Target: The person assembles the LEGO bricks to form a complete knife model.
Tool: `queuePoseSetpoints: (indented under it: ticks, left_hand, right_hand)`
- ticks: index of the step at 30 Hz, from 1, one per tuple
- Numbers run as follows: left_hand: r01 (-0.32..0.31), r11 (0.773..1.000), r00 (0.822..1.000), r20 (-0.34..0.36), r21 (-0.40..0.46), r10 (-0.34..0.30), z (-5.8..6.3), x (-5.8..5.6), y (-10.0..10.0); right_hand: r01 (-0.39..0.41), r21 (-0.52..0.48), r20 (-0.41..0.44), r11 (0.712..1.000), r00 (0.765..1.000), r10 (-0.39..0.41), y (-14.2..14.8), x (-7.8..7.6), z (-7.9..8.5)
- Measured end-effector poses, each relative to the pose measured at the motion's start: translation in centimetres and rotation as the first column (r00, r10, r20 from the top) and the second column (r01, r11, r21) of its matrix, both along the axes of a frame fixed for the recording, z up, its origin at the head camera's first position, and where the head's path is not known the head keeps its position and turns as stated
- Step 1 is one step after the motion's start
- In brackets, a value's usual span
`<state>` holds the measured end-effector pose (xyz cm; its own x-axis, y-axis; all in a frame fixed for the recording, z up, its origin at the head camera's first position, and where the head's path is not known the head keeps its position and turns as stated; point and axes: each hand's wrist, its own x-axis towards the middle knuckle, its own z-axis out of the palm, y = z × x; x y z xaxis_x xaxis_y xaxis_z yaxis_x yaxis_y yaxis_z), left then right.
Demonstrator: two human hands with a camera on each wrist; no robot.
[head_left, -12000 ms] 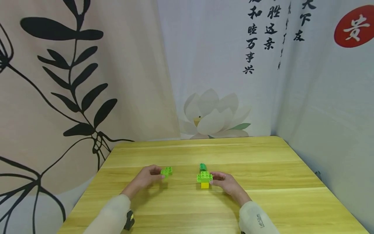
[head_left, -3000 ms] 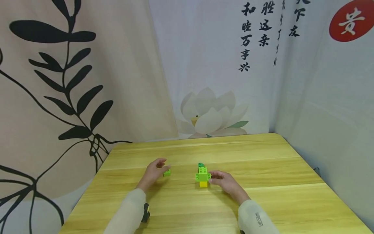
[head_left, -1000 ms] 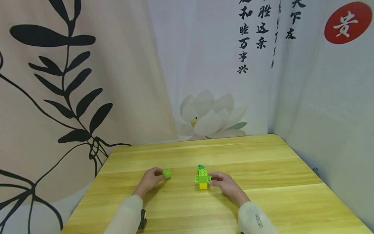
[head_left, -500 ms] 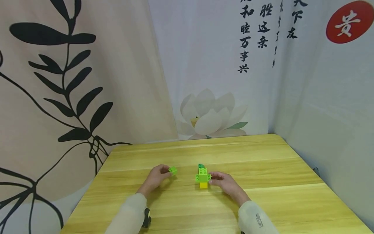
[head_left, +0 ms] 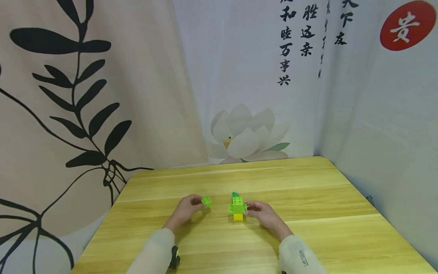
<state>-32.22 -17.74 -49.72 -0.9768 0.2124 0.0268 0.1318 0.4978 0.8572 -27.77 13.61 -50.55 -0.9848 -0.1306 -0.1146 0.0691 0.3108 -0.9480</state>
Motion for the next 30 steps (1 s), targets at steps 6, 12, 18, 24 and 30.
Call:
queuePoseSetpoints:
  ticks: [6,12,18,24,30]
  left_hand:
    - [-0.002,1.000,1.000,0.021,0.000,0.002,-0.12,0.03,0.02]
    - [0.006,1.000,1.000,0.021,0.003,-0.006,-0.61,-0.06,-0.12]
    - [0.011,1.000,1.000,0.019,-0.001,-0.011,-0.78,-0.02,-0.04]
    - [0.017,1.000,1.000,0.016,0.003,-0.017,-0.77,0.35,0.06]
    - [0.029,1.000,1.000,0.011,0.005,-0.029,-0.85,0.46,-0.03]
  right_hand:
    - [-0.002,0.002,-0.006,1.000,1.000,0.002,0.04,0.16,0.06]
    - [0.009,-0.001,0.001,1.000,1.000,-0.009,-0.03,0.29,-0.01]
    - [0.014,-0.010,0.000,1.000,1.000,-0.014,-0.07,0.20,-0.25]
    - [0.005,-0.012,-0.008,1.000,1.000,-0.005,-0.03,0.05,-0.33]
    - [0.007,-0.007,-0.012,1.000,1.000,-0.007,-0.07,0.13,-0.30]
